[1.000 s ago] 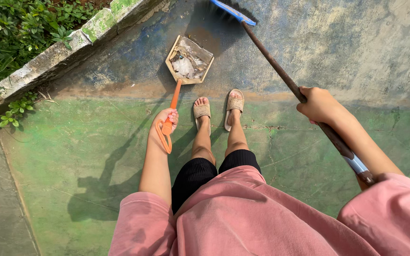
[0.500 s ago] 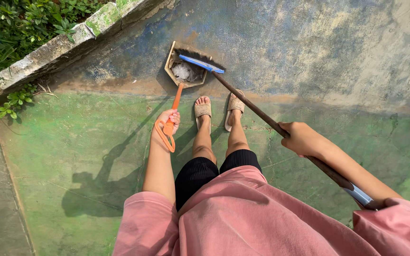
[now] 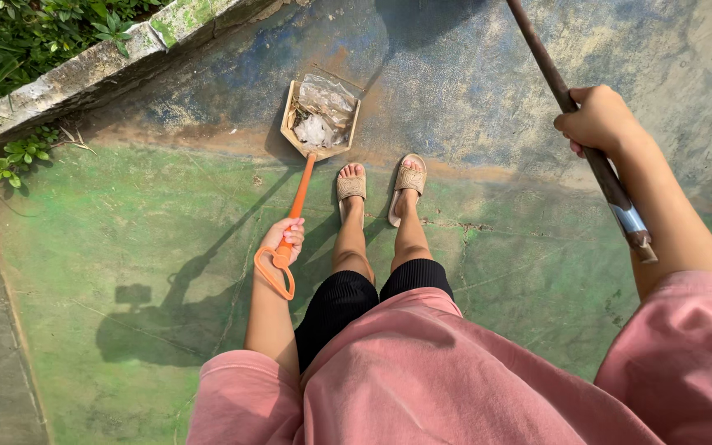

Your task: The person sweeps debris into a dustpan with a broom along an outdoor walkway, opens a metal gate, and sweeps the path ahead.

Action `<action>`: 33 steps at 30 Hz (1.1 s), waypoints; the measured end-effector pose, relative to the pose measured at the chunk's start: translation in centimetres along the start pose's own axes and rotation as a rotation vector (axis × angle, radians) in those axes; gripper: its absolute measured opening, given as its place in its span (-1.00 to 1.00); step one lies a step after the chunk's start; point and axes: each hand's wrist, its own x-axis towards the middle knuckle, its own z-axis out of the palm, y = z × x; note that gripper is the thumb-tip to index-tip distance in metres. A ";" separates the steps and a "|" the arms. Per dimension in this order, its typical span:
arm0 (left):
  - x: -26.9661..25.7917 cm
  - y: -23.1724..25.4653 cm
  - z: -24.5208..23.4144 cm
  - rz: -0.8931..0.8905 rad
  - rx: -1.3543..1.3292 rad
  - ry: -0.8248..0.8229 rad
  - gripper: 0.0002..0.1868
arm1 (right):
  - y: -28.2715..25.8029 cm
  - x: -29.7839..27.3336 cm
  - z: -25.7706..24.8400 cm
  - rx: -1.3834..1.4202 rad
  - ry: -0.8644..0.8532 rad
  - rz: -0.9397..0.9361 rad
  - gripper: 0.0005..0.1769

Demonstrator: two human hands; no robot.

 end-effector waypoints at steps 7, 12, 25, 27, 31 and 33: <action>1.9 0.9 -0.4 -0.022 -0.041 -0.018 -0.86 | -2.9 4.4 11.6 -0.151 -0.194 0.011 -0.66; 2.8 2.3 0.3 -0.014 -0.051 0.002 -0.84 | -1.9 -5.2 15.8 -0.332 -0.343 -0.143 -0.52; 0.0 -0.9 -1.9 0.037 -0.088 0.009 -0.86 | -4.3 -11.2 5.7 -0.492 -0.198 -0.176 -0.23; -0.8 -1.9 -2.5 0.044 -0.155 -0.034 -0.84 | -6.1 -7.7 6.1 -0.447 -0.180 -0.203 -0.38; -0.5 -3.1 -3.3 0.050 -0.187 -0.016 -0.83 | -9.3 -1.9 10.7 -0.384 -0.179 -0.146 -0.59; 0.4 -2.9 -3.5 0.045 -0.228 -0.047 -0.85 | -9.2 -2.0 14.2 -0.409 -0.218 -0.114 -0.63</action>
